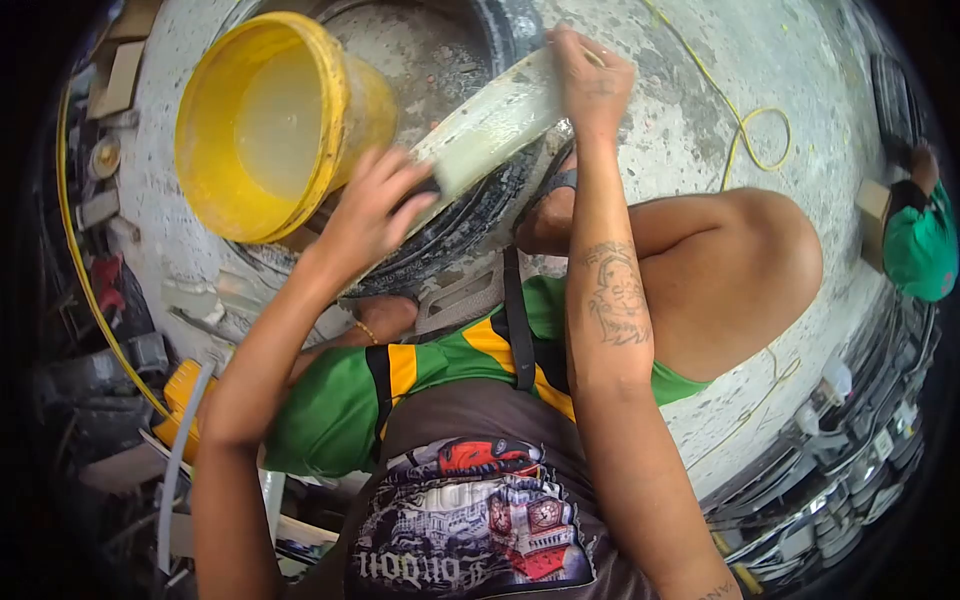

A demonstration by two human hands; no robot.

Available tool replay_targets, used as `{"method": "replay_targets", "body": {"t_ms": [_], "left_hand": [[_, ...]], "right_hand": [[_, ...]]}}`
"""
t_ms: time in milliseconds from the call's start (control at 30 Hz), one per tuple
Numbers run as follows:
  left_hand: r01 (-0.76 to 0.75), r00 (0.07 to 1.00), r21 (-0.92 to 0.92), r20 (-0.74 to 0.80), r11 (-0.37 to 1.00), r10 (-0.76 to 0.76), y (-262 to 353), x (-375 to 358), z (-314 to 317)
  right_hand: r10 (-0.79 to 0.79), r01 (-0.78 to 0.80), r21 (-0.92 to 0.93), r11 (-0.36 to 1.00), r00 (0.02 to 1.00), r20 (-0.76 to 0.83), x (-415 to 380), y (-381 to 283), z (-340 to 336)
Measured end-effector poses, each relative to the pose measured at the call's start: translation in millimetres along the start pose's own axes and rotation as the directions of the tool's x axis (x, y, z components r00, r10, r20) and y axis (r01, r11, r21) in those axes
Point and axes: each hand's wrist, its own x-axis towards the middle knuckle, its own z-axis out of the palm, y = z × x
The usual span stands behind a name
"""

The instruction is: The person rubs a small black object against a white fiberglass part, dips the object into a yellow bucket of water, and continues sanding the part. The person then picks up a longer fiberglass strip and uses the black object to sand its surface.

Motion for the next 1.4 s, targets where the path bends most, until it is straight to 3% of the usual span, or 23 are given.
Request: {"method": "replay_targets", "body": {"t_ms": [100, 200, 300, 367, 433, 500, 633, 667, 733, 833, 900, 967, 1033, 1067, 1167, 1233, 1300, 1333, 1400], "left_hand": [[-0.151, 0.987, -0.024, -0.063, 0.988, 0.149, 8, 86, 26], [-0.107, 0.994, -0.033, -0.033, 0.994, 0.106, 10, 76, 23], [-0.05, 0.996, -0.046, -0.07, 0.998, 0.047, 3, 6, 4], [0.057, 0.995, 0.004, 0.078, 0.998, -0.057, 8, -6, -10], [-0.039, 0.999, 0.003, -0.018, 0.999, 0.039, 7, 37, 13], [-0.198, 0.963, -0.019, -0.192, 0.98, 0.191, 10, 108, 46], [-0.147, 0.981, -0.015, -0.133, 0.989, 0.144, 15, 108, 43], [-0.093, 0.992, -0.017, -0.085, 0.996, 0.091, 15, 78, 30], [0.001, 0.999, -0.047, -0.044, 0.999, -0.003, 16, 36, 10], [-0.017, 1.0, -0.004, -0.026, 1.0, 0.017, 15, 51, 17], [-0.101, 0.992, -0.005, -0.082, 0.995, 0.1, 14, 102, 42], [-0.171, 0.968, 0.042, -0.177, 0.984, 0.176, 17, 134, 58], [-0.081, 0.97, -0.051, -0.232, 0.995, 0.067, 23, 142, 53], [0.003, 0.966, -0.061, -0.258, 0.998, -0.019, 24, 136, 45], [0.044, 0.929, -0.139, -0.359, 0.989, -0.092, 21, 94, 25], [0.08, 0.928, -0.123, -0.353, 0.989, -0.119, 20, 82, 28], [-0.016, 0.943, -0.047, -0.331, 0.999, -0.001, 18, 89, 43], [0.001, 0.957, 0.015, -0.291, 1.0, 0.003, 21, 94, 44], [0.027, 0.97, -0.028, -0.241, 0.999, -0.033, 22, 93, 42]], "right_hand": [[0.015, -0.019, 0.119, 0.993, 0.999, 0.036, 2, 4, 1], [-0.015, 0.014, 0.063, 0.998, 1.0, 0.018, -1, -1, -3], [-0.042, 0.042, 0.031, 0.999, 0.999, -0.002, 3, 8, 0], [0.008, -0.008, -0.006, 1.0, 1.0, 0.003, 0, 0, -1], [-0.035, 0.037, -0.042, 0.998, 0.999, 0.026, 0, -10, 1], [0.041, -0.043, 0.064, 0.997, 0.999, 0.03, 2, -7, 0], [0.042, -0.05, 0.198, 0.979, 0.998, 0.045, 2, -2, -3], [0.03, -0.032, 0.061, 0.998, 0.999, 0.033, -3, -15, -2], [0.024, -0.025, 0.023, 0.999, 0.999, 0.025, -1, -8, -3], [-0.017, 0.017, 0.014, 1.0, 0.999, 0.032, 3, -4, -1], [0.069, -0.073, 0.109, 0.991, 0.997, 0.041, 1, -5, 0], [0.031, -0.042, 0.207, 0.977, 0.998, 0.055, -2, -6, -3], [0.05, -0.068, 0.251, 0.966, 0.996, 0.077, -6, -15, -4], [0.044, -0.062, 0.189, 0.98, 0.994, 0.096, -12, -20, -3], [-0.05, 0.039, 0.068, 0.997, 0.985, 0.167, -29, -7, 8], [-0.001, -0.033, 0.142, 0.989, 0.973, 0.233, -24, 3, 9], [-0.042, -0.083, 0.349, 0.933, 0.941, 0.336, -24, -3, 12], [-0.042, -0.101, 0.376, 0.921, 0.934, 0.355, -21, 1, 12], [-0.003, -0.159, 0.446, 0.881, 0.94, 0.342, -20, 14, 13]]}}
